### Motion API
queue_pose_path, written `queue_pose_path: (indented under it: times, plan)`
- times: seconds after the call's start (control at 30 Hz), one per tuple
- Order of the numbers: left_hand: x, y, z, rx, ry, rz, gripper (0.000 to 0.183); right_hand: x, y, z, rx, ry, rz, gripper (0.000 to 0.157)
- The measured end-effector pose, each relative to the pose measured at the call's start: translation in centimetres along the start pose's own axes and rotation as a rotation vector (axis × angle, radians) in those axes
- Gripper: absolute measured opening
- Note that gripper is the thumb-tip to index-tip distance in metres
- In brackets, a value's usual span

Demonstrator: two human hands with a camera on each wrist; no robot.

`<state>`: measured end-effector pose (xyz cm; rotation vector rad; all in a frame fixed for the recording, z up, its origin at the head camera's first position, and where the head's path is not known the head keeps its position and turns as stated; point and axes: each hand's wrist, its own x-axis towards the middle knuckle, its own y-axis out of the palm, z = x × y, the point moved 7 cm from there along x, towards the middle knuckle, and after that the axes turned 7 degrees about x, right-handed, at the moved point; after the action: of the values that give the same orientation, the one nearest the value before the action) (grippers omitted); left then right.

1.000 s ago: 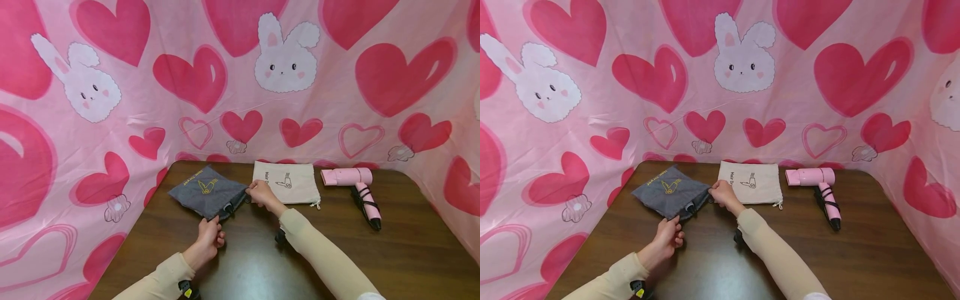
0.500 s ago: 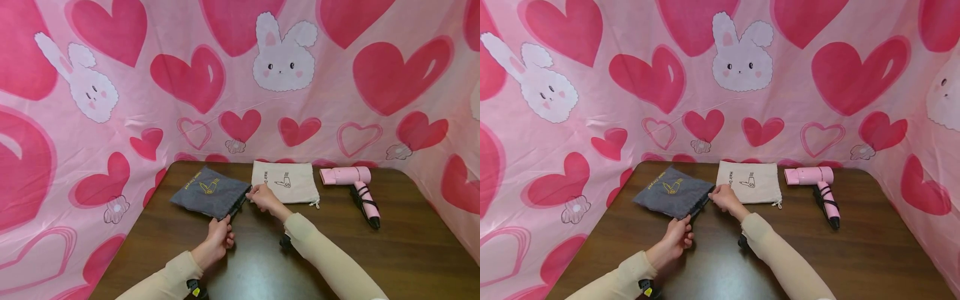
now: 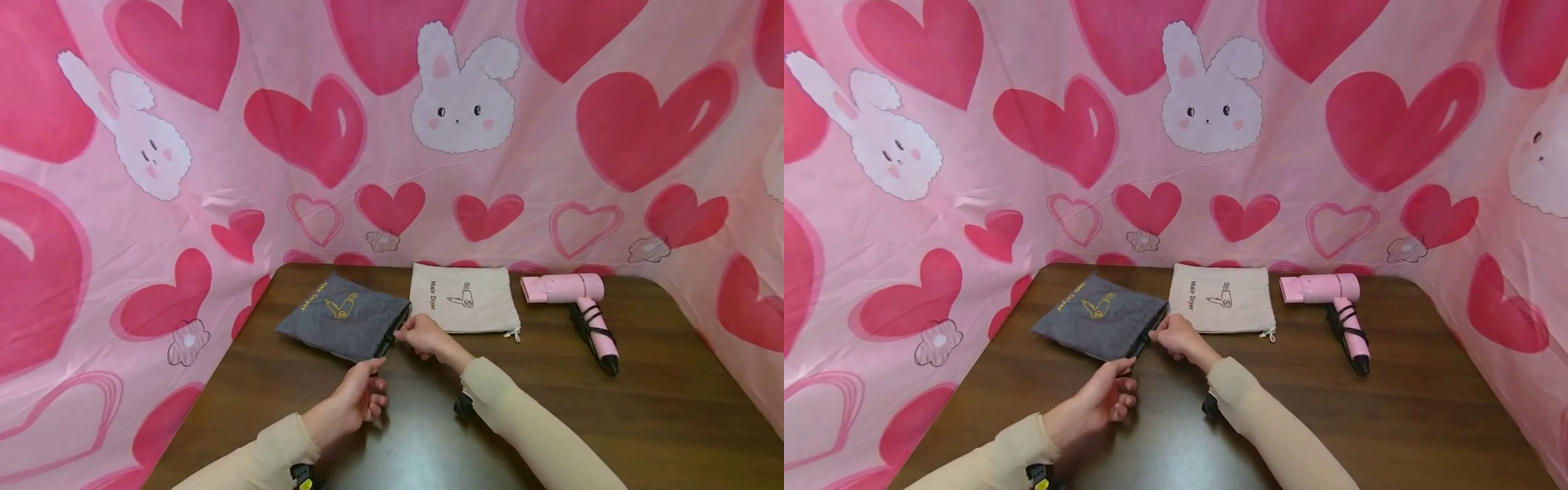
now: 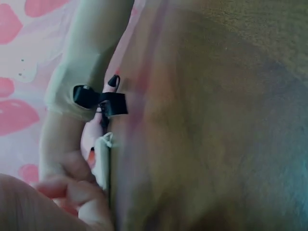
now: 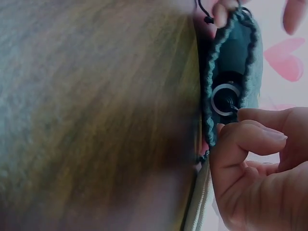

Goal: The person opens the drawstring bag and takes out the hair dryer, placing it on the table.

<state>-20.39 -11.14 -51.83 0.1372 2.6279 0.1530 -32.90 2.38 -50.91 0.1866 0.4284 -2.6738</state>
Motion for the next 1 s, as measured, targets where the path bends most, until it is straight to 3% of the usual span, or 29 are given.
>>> queue_pose_path:
  times: [0.17,0.3,0.47,0.73,0.87,1.0]
  plan:
    - [-0.5,-0.4,-1.7,0.191,-0.025,0.134,0.055,-0.1,0.0,0.1,0.007,0.005,0.002,0.024]
    - [-0.3,-1.7,-3.5,0.471,0.061,0.167,0.068,-0.1,0.3,0.2,0.020,0.000,0.016,0.024]
    - [0.4,-3.8,-6.3,0.742,0.212,0.043,0.045,-0.2,0.6,0.1,0.024,0.008,0.024,0.022]
    - [1.5,-8.2,-12.6,0.899,0.359,-0.223,0.028,-0.5,1.0,-0.2,0.044,0.011,0.058,0.021]
    - [2.2,-10.6,-15.8,0.968,0.413,-0.303,0.030,-0.7,0.9,-0.3,0.051,0.008,0.069,0.023]
    - [3.2,-13.2,-17.6,1.062,0.431,-0.377,0.033,-0.8,0.8,-0.2,0.050,-0.001,0.075,0.025]
